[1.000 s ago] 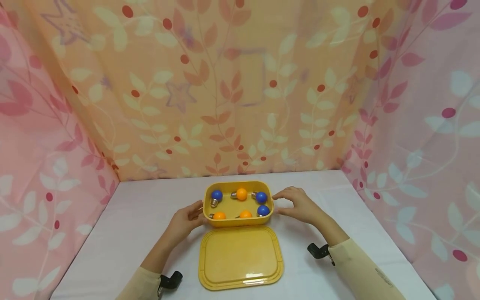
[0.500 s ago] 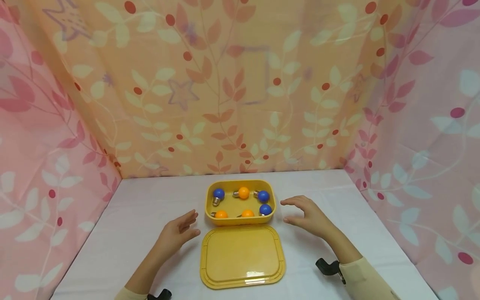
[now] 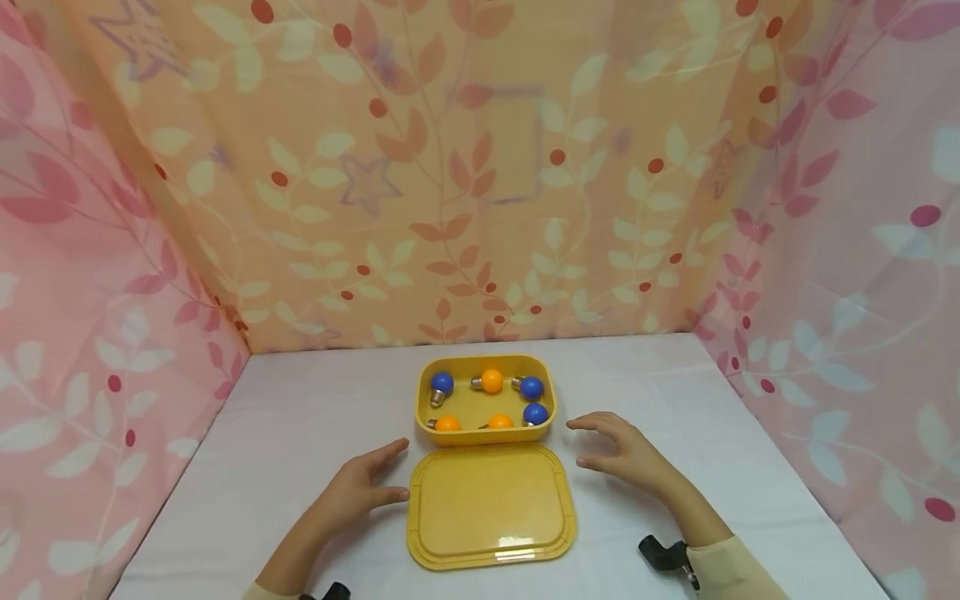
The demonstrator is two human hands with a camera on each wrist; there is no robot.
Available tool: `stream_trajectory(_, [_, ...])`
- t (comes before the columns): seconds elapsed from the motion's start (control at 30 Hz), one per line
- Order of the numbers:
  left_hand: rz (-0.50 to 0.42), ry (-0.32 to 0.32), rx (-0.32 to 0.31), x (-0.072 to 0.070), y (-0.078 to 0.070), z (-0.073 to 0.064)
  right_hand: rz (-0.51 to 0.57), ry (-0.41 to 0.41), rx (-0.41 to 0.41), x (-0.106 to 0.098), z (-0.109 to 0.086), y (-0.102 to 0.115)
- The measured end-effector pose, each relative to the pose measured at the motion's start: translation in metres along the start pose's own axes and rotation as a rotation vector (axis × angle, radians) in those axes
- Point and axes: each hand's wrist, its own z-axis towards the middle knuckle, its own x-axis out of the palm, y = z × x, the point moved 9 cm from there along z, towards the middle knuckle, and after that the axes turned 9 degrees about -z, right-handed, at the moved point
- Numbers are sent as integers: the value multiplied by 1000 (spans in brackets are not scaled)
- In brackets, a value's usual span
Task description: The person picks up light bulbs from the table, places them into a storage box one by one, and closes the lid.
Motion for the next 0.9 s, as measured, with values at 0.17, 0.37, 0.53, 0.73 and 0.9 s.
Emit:
stream_trajectory(0.17, [79, 90, 38, 6, 0, -1, 79, 42, -7, 13, -6, -4])
stream_trajectory(0.37, [176, 178, 48, 17, 5, -3, 113, 131, 41, 27, -14, -14])
stream_trajectory(0.53, [239, 190, 69, 19, 6, -7, 92, 220, 61, 39, -18, -18])
stream_trajectory(0.73, [256, 235, 85, 24, 10, -11, 22, 275, 18, 46, -19, -13])
stream_trajectory(0.9, [277, 275, 89, 29, 14, -11, 0, 288, -38, 49, -19, -6])
